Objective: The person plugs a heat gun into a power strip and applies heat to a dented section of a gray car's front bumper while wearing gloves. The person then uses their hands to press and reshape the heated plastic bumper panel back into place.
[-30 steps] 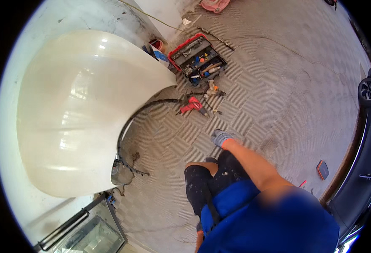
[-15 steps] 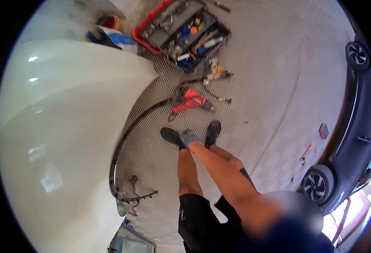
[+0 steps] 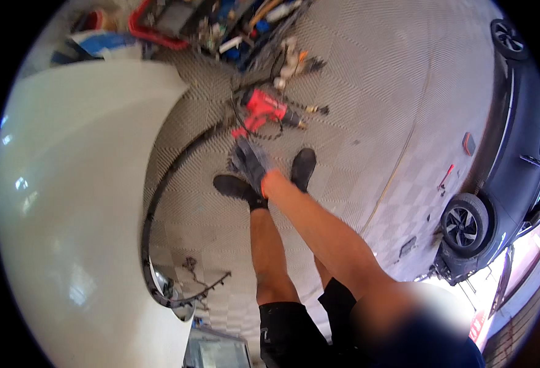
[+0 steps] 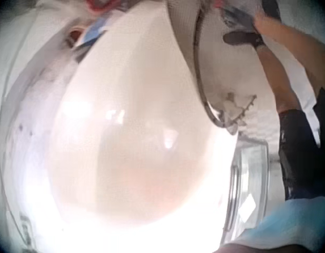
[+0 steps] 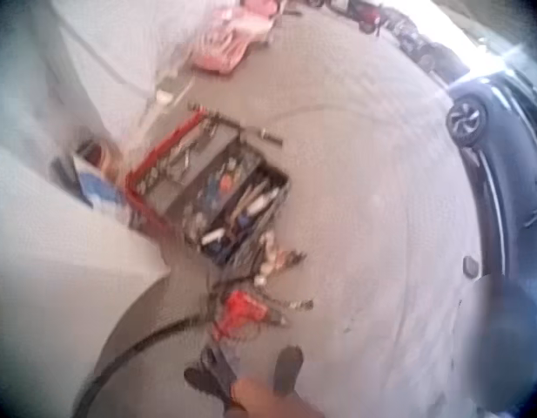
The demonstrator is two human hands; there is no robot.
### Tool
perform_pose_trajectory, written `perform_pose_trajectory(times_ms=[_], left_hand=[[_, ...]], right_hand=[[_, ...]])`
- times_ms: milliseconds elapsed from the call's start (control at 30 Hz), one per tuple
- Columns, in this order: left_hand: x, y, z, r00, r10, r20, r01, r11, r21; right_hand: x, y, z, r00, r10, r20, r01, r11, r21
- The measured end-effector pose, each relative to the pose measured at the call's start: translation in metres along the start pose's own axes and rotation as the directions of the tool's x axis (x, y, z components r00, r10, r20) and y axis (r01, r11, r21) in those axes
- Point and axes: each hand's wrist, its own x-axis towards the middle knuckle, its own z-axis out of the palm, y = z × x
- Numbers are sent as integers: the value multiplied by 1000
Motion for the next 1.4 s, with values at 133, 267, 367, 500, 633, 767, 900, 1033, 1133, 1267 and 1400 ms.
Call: perform_pose_trajectory(times_ms=[133, 267, 367, 500, 633, 767, 900, 1033, 1133, 1267, 1400], left_hand=[[-103, -2, -33, 999, -40, -6, 41, 997, 60], [-263, -40, -92, 980, -195, 36, 187, 970, 158], [-386, -57, -157, 942, -334, -10, 327, 917, 229], [-502, -54, -237, 900, -421, -110, 435, 865, 249], [-485, -16, -300, 935, -338, -107, 346, 935, 74], [-447, 126, -207, 998, 62, 14, -63, 980, 186], [-430, 181, -91, 766, -113, 633, 34, 990, 136], [-585, 200, 51, 305, -297, 905, 94, 955, 282], [-701, 160, 100, 227, -494, 839, -49, 855, 516], [-819, 89, 135, -74, -676, 733, 294, 688, 664], [-893, 17, 193, -127, -700, 703, 403, 611, 681]], right_hand=[[-138, -107, 19, 768, -495, 406, 457, -20, -889], [-275, -227, 26, 647, -720, 251, 435, 77, -897], [-388, -269, 50, 761, -630, 158, 397, 259, -881], [-581, -313, 142, 671, -549, 498, 669, 160, -726], [-751, -313, 192, 767, -579, 277, 543, 355, -761], [-884, -268, 198, 610, -788, 81, 727, 516, -453], [-1003, -204, 176, 433, -897, -87, 863, 441, -248], [-1072, -142, 154, -22, -990, -142, 997, -33, 77], [-1118, -91, 121, -102, -962, -253, 992, -117, 44], [-1166, -32, 87, -84, -989, -125, 687, 34, -726], [-1231, 45, 36, 48, -964, -263, 694, 221, -685]])
